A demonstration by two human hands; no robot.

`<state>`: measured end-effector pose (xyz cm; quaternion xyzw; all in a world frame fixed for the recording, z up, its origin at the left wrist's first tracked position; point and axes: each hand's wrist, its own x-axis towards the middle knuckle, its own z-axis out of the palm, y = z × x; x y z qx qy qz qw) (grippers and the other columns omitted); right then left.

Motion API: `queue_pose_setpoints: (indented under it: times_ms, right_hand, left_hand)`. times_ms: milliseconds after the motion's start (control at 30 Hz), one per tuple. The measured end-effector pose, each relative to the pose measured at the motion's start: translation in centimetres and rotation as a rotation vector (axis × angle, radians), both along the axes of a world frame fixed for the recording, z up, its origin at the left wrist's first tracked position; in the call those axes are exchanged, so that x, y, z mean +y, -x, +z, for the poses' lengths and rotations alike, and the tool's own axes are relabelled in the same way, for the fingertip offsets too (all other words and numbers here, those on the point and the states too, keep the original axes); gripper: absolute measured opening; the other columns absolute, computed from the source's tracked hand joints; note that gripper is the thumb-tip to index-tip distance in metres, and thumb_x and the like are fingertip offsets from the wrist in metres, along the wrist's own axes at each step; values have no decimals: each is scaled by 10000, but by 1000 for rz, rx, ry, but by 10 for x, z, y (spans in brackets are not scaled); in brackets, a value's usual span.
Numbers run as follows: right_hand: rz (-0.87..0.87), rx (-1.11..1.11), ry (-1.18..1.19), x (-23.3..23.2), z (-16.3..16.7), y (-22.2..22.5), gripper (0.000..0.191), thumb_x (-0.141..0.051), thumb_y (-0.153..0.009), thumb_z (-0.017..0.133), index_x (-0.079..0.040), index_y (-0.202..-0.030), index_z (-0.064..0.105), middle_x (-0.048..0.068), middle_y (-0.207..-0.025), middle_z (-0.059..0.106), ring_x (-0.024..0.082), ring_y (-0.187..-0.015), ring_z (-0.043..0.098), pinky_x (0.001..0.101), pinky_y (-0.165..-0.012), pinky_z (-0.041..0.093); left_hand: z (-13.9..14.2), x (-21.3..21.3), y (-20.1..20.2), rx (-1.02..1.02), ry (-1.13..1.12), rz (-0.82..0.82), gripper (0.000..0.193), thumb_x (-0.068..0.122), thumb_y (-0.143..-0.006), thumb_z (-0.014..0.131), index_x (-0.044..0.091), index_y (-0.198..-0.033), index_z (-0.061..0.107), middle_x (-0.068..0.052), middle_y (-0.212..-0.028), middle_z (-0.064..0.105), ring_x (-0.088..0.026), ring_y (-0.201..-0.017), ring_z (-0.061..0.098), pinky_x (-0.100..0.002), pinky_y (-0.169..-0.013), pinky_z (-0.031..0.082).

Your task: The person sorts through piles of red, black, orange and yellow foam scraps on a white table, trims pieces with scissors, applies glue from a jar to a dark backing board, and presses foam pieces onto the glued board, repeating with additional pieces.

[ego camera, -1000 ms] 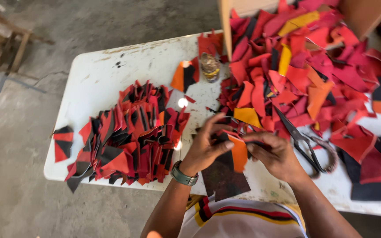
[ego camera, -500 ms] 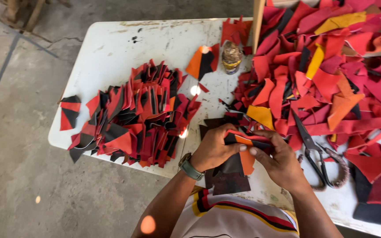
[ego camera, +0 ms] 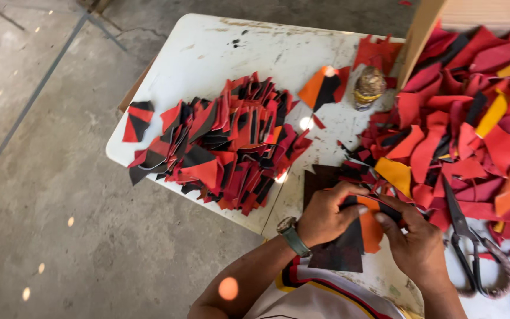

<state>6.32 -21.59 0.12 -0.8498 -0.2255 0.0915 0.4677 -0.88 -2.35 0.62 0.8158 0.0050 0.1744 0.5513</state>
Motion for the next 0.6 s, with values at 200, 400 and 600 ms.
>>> queue_pose_setpoints:
  times_ms: [200,400,600]
  right_hand:
    - [-7,16,-340,-11,-13,3,239,-98,-996,695,-33,-1226,711,15,-924,710,51,-789,596,210,-717,500]
    - [-62,-13,-80,-21,-18,7,387,-96,-953,719,-34,-1332,665,60,-865,716,86,-749,623,231,-694,508]
    - [-26,-93,-288,-21,-27,10,250,-111,-1019,684,-31,-1252,645,40,-905,720,64,-778,665,236,-762,561]
  left_hand:
    - [1,-6,7,-111,138,-60,453,236,-962,726,19,-1323,560,-159,-1212,682,-318,-1111,706,-367,-922,558]
    - [-4,-15,9,80,27,49,283,242,-982,722,43,-1163,635,-173,-978,700,-345,-883,722,-398,-750,562]
    - [-11,-31,5,-142,46,74,136,118,-999,663,51,-1103,609,-135,-960,691,-322,-891,718,-397,-804,568]
